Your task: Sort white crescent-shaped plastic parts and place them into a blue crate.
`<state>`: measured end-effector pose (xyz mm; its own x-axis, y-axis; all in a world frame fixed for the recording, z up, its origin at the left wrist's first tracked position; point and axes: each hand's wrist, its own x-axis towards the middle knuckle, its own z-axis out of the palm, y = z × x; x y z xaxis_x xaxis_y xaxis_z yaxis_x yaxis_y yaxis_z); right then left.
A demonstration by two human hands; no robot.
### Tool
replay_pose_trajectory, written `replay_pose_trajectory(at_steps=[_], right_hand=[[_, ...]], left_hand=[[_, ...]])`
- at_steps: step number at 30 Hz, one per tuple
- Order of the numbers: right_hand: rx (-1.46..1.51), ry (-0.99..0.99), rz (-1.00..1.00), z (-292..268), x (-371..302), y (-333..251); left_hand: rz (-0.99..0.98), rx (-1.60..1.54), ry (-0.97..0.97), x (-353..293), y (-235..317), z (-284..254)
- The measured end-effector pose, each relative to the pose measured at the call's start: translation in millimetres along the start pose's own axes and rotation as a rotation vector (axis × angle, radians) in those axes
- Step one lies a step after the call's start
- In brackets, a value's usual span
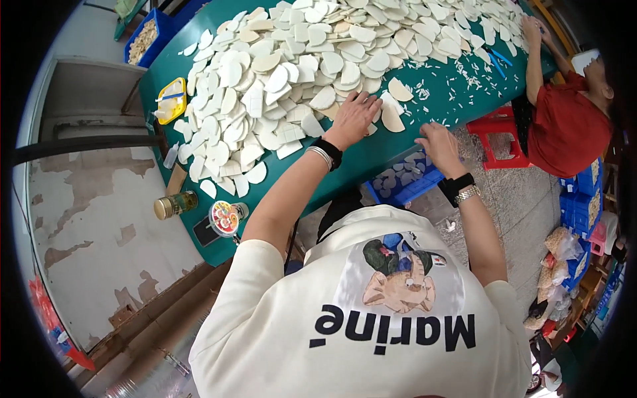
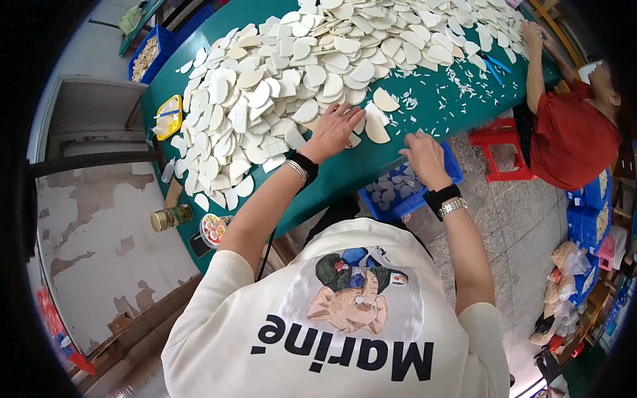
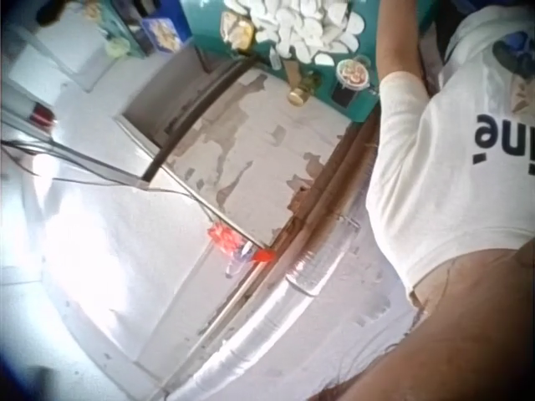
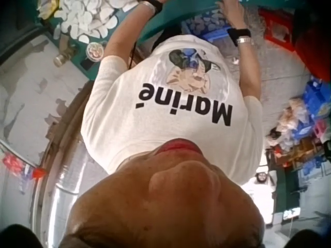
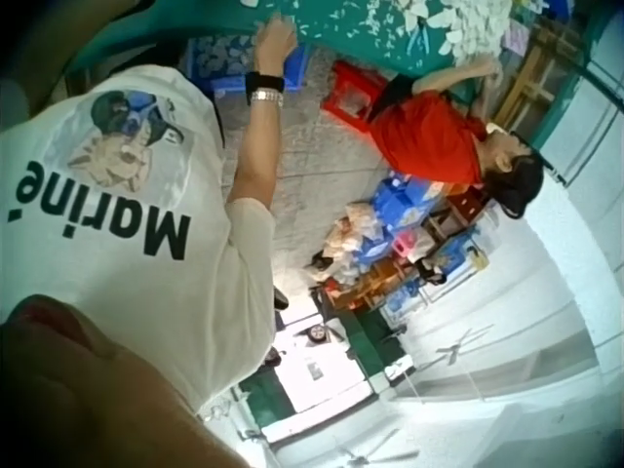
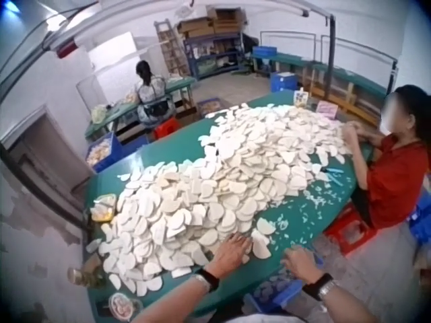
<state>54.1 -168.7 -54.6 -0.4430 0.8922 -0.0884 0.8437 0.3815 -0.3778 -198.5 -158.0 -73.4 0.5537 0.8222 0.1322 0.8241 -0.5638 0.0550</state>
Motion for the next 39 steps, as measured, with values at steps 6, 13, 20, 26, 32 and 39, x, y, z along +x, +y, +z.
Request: replay_pose_trajectory(at_steps=[6, 13, 20, 26, 32, 39], right_hand=[[0.089, 0.218, 0.07, 36, 52, -40], [0.018, 0.024, 0.248, 38, 79, -46], [-0.096, 0.074, 0.284, 38, 83, -64], [0.072, 0.098, 0.176, 51, 75, -58], [0.324, 0.174, 0.075, 34, 41, -49], [0.221, -0.243, 0.156, 2, -40, 20]], left_hand=[[-0.034, -0.081, -0.21, 18, -5, -3], [-0.021, -0.214, -0.017, -9, -4, 2], [-0.24, -0.526, 0.221, -49, 12, 3], [-0.637, -0.831, 0.246, -59, 27, 0], [-0.873, -1.388, 0.211, -65, 30, 12], [-0.708, -1.728, -0.345, -28, 64, 3]])
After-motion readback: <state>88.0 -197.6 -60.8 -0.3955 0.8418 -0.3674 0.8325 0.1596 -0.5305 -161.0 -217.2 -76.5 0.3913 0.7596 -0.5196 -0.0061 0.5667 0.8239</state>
